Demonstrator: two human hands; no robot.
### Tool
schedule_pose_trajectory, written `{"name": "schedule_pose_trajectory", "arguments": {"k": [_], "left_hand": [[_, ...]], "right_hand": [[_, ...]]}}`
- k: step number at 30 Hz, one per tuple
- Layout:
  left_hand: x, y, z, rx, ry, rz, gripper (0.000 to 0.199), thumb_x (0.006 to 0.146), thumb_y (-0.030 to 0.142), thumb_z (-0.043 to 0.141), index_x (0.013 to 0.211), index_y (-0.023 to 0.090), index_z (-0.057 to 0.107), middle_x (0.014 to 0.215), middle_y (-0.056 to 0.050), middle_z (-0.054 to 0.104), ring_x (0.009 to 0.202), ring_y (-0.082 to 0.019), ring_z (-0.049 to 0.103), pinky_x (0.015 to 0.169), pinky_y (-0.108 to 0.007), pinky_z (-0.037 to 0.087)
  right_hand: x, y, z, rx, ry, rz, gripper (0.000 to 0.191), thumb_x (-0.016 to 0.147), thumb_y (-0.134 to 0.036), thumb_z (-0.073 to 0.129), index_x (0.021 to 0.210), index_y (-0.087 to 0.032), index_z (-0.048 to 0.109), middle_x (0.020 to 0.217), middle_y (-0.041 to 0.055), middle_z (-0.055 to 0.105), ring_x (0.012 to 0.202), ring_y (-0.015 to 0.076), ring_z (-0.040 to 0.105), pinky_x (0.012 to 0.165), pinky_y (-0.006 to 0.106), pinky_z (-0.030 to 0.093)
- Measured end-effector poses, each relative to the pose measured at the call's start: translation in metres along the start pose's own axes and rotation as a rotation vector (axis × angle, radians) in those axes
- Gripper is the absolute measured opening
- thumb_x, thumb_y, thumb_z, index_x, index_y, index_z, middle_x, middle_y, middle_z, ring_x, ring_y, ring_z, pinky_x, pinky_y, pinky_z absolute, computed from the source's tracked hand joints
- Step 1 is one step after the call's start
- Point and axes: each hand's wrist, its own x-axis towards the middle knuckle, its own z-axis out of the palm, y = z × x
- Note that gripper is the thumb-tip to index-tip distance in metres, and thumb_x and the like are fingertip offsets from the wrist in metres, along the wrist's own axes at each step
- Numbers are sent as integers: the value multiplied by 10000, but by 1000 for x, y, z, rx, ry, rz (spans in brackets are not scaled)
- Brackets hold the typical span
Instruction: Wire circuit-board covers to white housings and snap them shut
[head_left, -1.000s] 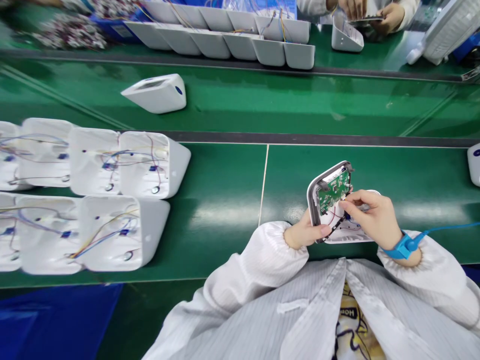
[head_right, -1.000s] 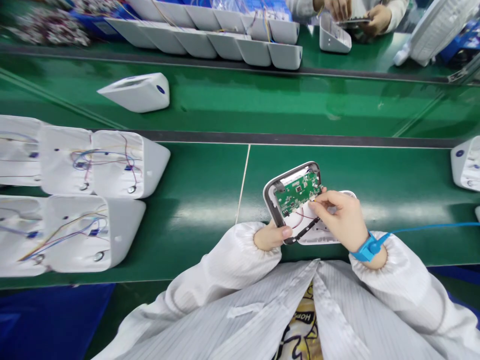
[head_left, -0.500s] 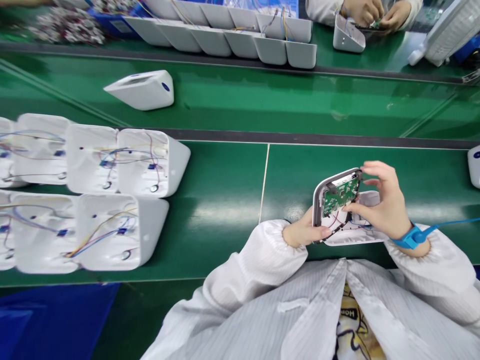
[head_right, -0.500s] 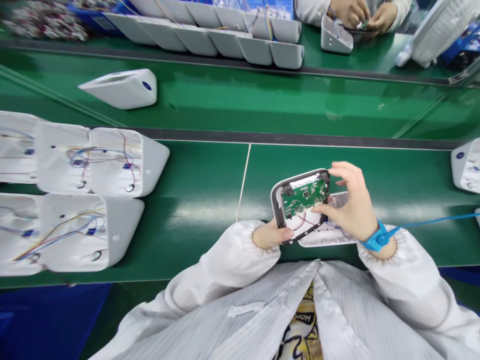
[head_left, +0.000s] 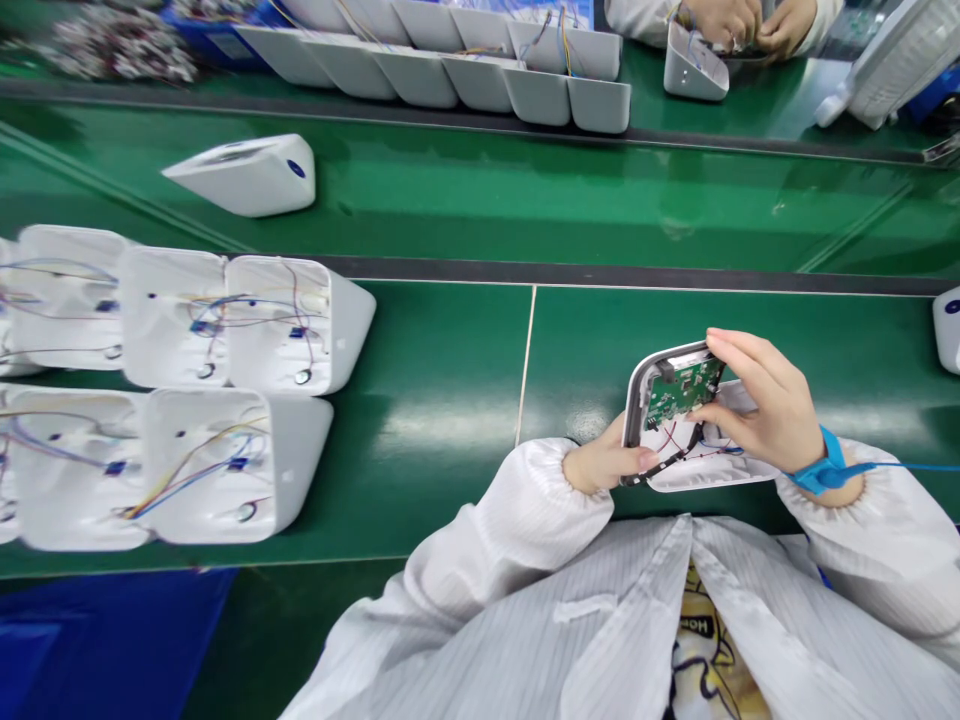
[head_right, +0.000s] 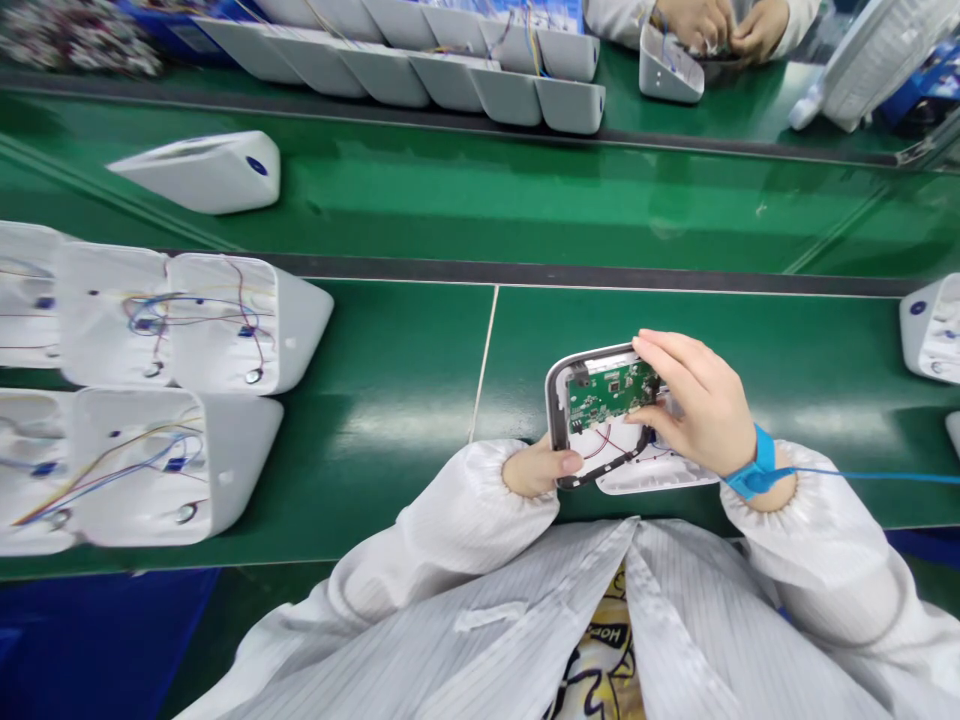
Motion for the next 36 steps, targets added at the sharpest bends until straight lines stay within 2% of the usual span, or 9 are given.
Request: {"name": "schedule_pose_trajectory", "arguments": {"k": [5,8,12,15,21,25,28,31,36], "left_hand": [[6,32,-4,333,-232,226,661,742,513,756,1320,226,612,1332,-113,649,1228,-333,606,1074,-490,450],[3,66,-6,642,-374,317,673,708,487,807,1317,265,626,1424,-104,585,1304,-339,553,1107,-482,427],[-7,91,-8,871,3,420,619,849,710,499,1209,249,703,1383,-121,618,1268,-307,591,1097,-482,435],[-8,88,-4,1063,127,267,737,878,759,334,1234,216,681,1343,-140,643,1314,-322,547,1107,-511,412],[-8,74,21,1461,57,-242,1042,680,811,601,1480,179,387,1316,-222,589,1143,-433,622,884,-537,523],[-14,65,26,1477,93,-247,1202,619,614,765,1552,178,146,1292,-205,542,1105,-400,614,888,-532,515],[-16,54,19,1442,143,-96,1175,583,311,763,1548,194,105,1362,-190,448,1258,-408,475,1004,-584,445],[-14,43,7,1400,210,65,1172,553,179,687,1546,216,67,1499,-200,261,1383,-438,307,1097,-645,330],[-3,28,-4,1317,110,513,1171,596,328,723,1554,230,56,1527,-191,246,1415,-444,278,1125,-657,289]], "right_hand": [[-7,-14,0,207,111,272,731,789,-475,775,1401,-244,447,1283,129,614,1135,291,634,935,454,563],[-13,-24,-4,401,134,370,460,832,-406,742,1217,-249,545,1021,73,687,918,234,690,781,389,592],[-13,-32,-8,399,95,85,43,917,-249,602,955,-231,610,825,43,660,785,198,649,725,365,536],[-7,-34,-3,142,-55,-114,128,956,-164,511,936,-207,630,864,56,672,819,196,615,713,357,475],[-2,-44,19,-158,-160,-293,225,999,-141,466,856,-188,633,863,38,692,803,176,562,699,345,395],[1,-47,23,-209,-215,-282,218,977,-91,461,922,-170,656,900,45,704,863,195,579,787,372,425],[4,-37,8,-156,-266,-143,200,971,-185,514,1132,-189,633,1175,83,677,1136,254,565,965,450,419],[-1,-15,-17,-210,-253,170,413,954,-370,560,1322,-185,533,1335,145,593,1220,293,549,965,453,456],[-17,9,-23,-683,-449,727,350,977,-411,491,1118,-126,638,888,142,705,770,290,668,619,346,445]]}}
